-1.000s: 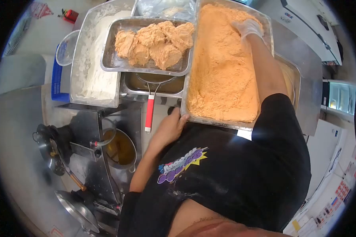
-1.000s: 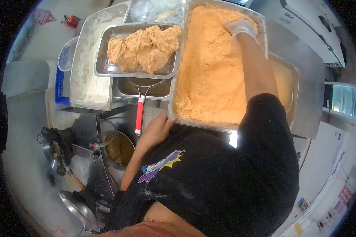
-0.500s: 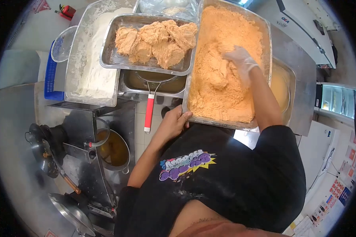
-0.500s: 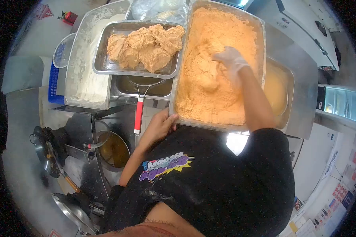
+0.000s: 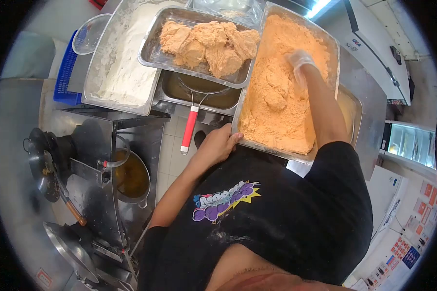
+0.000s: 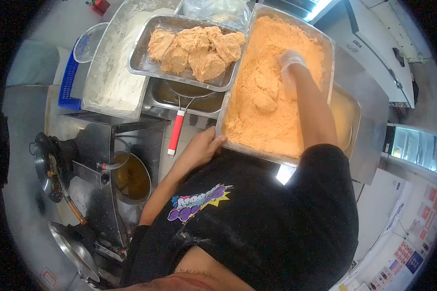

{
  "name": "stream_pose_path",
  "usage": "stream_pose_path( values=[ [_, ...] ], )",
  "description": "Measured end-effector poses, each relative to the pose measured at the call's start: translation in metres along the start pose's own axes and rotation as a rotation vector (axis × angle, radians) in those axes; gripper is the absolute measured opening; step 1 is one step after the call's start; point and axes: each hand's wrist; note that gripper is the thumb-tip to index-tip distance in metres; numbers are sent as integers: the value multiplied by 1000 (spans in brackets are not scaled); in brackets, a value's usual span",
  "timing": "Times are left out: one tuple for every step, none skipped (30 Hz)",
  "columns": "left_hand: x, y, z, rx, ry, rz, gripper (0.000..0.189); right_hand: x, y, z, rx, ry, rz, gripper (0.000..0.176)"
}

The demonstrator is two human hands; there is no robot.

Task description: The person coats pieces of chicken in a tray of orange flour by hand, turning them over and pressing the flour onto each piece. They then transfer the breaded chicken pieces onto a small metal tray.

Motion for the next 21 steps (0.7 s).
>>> stream_pose_path(
  values=[
    [1,1,0,8,-3,5,37,-11,6,12,5,7,5,41],
    [1,1,0,4,-12,-5,37,-17,9,23,9,36,-37,44],
    [1,1,1,-6,-20,-17,38,-19,9,28,9,59,-80,46],
    [2,1,2,-11,-23,-16,38,-17,8,29,10,54,-78,46],
    [5,2,2,-13,-2,-27,38,-16,9,29,8,106,-24,49],
    [6,3,1,-13,19,-37,39,-16,12,28,7,159,30,51],
    [7,3,0,-10,14,-33,39,-12,18,28,12,160,35,51],
    [6,3,0,-8,9,-46,39,-3,23,29,-15,229,-12,50],
    [5,3,0,-8,8,-61,39,6,27,31,-46,296,-62,49],
    [6,3,1,-13,9,-58,39,15,28,32,-51,293,-59,49],
    [7,4,1,-11,14,-53,39,25,30,32,-99,182,-500,48],
    [8,4,0,-11,20,-48,39,34,31,33,-144,59,-938,47],
    [7,3,1,-20,22,-47,39,44,31,35,-147,49,-938,47],
    [6,3,1,-20,30,-37,39,54,31,36,-136,110,-1058,46],
    [6,3,-1,-16,34,-26,39,59,34,38,-121,176,-1175,45],
    [4,3,-2,-23,31,-25,39,58,32,39,-117,168,-1173,45],
    [0,1,-2,-16,19,-14,38,53,26,40,-67,-19,-1058,46],
    [-2,0,-3,-6,3,-3,38,52,21,40,-15,-199,-935,46],
    [0,0,-3,-10,-2,-2,38,58,13,33,-9,-204,-933,46],
    [3,1,-1,-6,26,-22,38,62,2,22,25,-167,-924,48],
    [6,2,-1,3,54,-39,37,67,-11,3,58,-124,-912,49]
  ],
)
Point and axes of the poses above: each hand's wrist, its own z-axis away from the middle knuckle, its own y-axis out of the back of the hand, x = y × z, and after that the axes turned 14 degrees about z, right-handed
